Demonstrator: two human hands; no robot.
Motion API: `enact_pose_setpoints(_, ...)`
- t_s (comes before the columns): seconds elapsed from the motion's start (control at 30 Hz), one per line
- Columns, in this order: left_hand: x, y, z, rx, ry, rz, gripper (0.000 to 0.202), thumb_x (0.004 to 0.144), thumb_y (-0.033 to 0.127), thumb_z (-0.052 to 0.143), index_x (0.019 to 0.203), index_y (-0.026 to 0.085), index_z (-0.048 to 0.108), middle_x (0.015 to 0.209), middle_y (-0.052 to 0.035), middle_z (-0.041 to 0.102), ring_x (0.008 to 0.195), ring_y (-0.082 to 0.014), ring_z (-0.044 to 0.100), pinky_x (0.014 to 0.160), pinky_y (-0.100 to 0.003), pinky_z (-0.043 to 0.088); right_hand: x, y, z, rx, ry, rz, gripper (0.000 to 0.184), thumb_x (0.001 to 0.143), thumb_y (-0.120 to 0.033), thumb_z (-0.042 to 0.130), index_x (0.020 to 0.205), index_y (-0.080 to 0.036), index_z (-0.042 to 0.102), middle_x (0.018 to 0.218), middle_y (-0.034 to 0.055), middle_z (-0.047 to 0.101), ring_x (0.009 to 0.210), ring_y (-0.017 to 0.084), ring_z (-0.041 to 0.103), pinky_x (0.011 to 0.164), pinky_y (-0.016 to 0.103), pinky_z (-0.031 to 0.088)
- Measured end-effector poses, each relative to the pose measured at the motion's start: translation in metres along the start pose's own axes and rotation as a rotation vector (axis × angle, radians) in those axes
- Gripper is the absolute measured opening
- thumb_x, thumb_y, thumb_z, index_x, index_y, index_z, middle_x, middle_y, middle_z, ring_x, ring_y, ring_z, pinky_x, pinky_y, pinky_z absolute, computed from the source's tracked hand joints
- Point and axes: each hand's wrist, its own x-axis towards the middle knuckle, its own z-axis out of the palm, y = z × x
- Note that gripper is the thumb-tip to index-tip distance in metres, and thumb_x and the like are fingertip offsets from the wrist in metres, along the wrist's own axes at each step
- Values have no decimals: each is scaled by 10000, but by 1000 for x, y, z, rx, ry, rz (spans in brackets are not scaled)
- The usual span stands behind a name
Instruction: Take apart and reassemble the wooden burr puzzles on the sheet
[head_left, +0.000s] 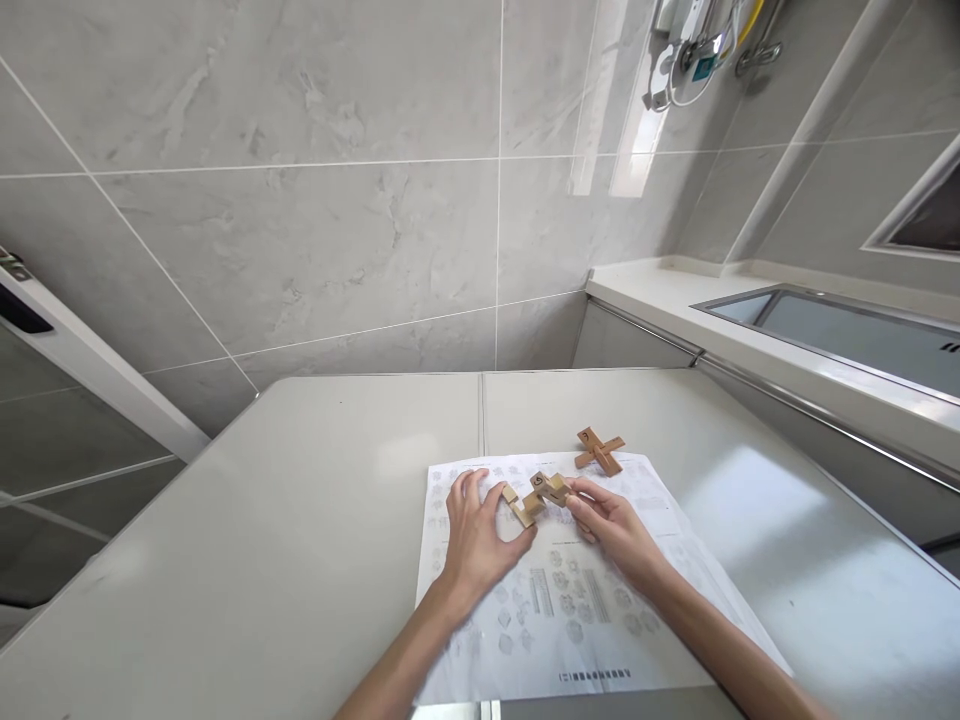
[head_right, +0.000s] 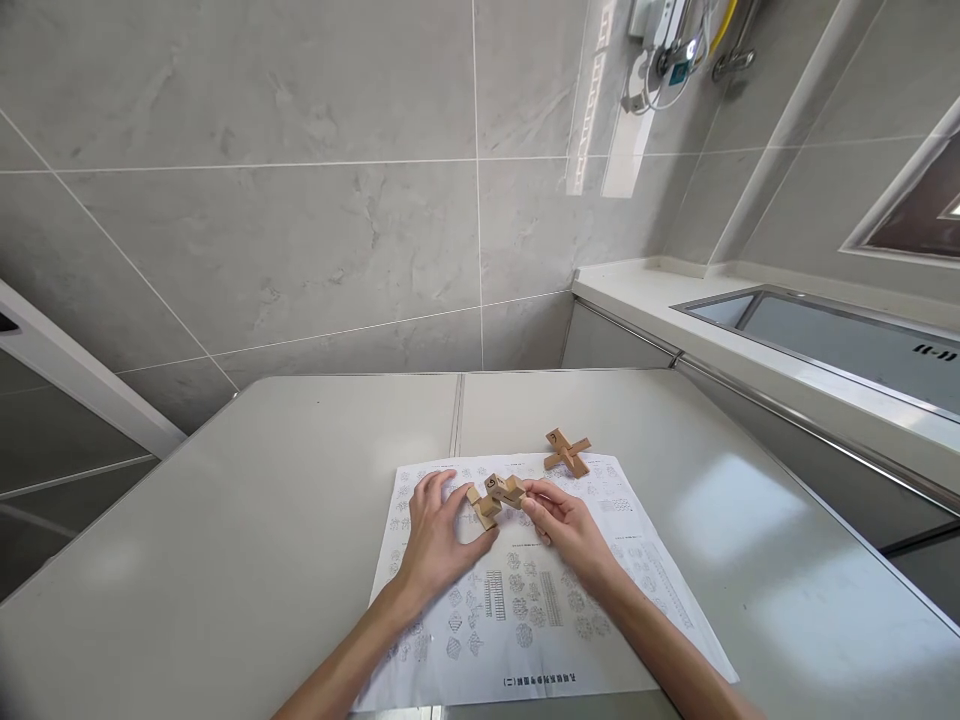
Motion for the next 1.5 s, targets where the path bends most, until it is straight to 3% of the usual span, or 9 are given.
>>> enact_pose_setpoints(0.17,-1,7,-3,-86,-61,0,741,712,416,907,1369,304,583,1577,-120,411,1509,-430,302,1155,-637,426,0,0,0,16,18,8,508,889,-609,798,1180,-195,749,692,-31,521,595,123,391,557,268,321)
enact_pose_setpoints(0.23,-1,12,-5,-135,-75,55,644,761,402,886,1329,305,597,1559,-111,430,1500,-408,313,1161,-621,426,1,0,0,13,18,10,516,887,-613,797,1177,-189,746,677,-34,512,594,130,390,556,275,312)
enact_pose_setpoints(0.4,0,20,-10,-208,-24,177,185,967,329,716,1132,273,653,1414,-92,566,1428,-339,404,1183,-597,406,1,-1,1,8,-8,-1,485,897,-617,783,1145,-202,744,695,-30,522,584,133,366,549,284,277)
enact_pose_setpoints(0.5,1,20,-11,-241,0,185,69,1022,304,645,1075,265,667,1318,-89,622,1372,-313,462,1163,-566,438,1,-1,1,3,-24,4,498,895,-628,777,1153,-204,740,697,-32,514,580,135,362,551,287,272)
enact_pose_setpoints(0.83,1,23,-16,-338,-23,177,60,1020,288,630,1048,261,676,1192,-74,669,1256,-275,556,1093,-478,506,0,3,-4,23,-112,49,522,943,-612,742,1238,-185,688,592,-78,407,581,136,334,582,284,272)
enact_pose_setpoints(1.13,2,25,-18,-443,-79,153,101,1033,301,616,1074,275,705,1162,-80,682,1204,-275,588,1054,-464,528,-5,-9,1,282,-358,149,415,972,-606,704,955,-193,662,645,-45,427,562,125,344,517,261,304)
enact_pose_setpoints(1.33,2,26,-17,-427,-77,155,96,1027,310,628,1046,276,716,1124,-74,687,1167,-272,599,1042,-466,528,-7,-13,3,274,-311,168,428,944,-596,737,1125,-212,685,951,57,609,637,144,507,490,257,369)
enact_pose_setpoints(1.5,1,28,-18,-425,-76,157,74,1010,305,646,998,269,709,1098,-67,690,1147,-263,606,1031,-454,530,-5,-12,0,210,-304,131,418,934,-596,764,1039,-210,642,745,-14,558,580,124,437,533,263,375)
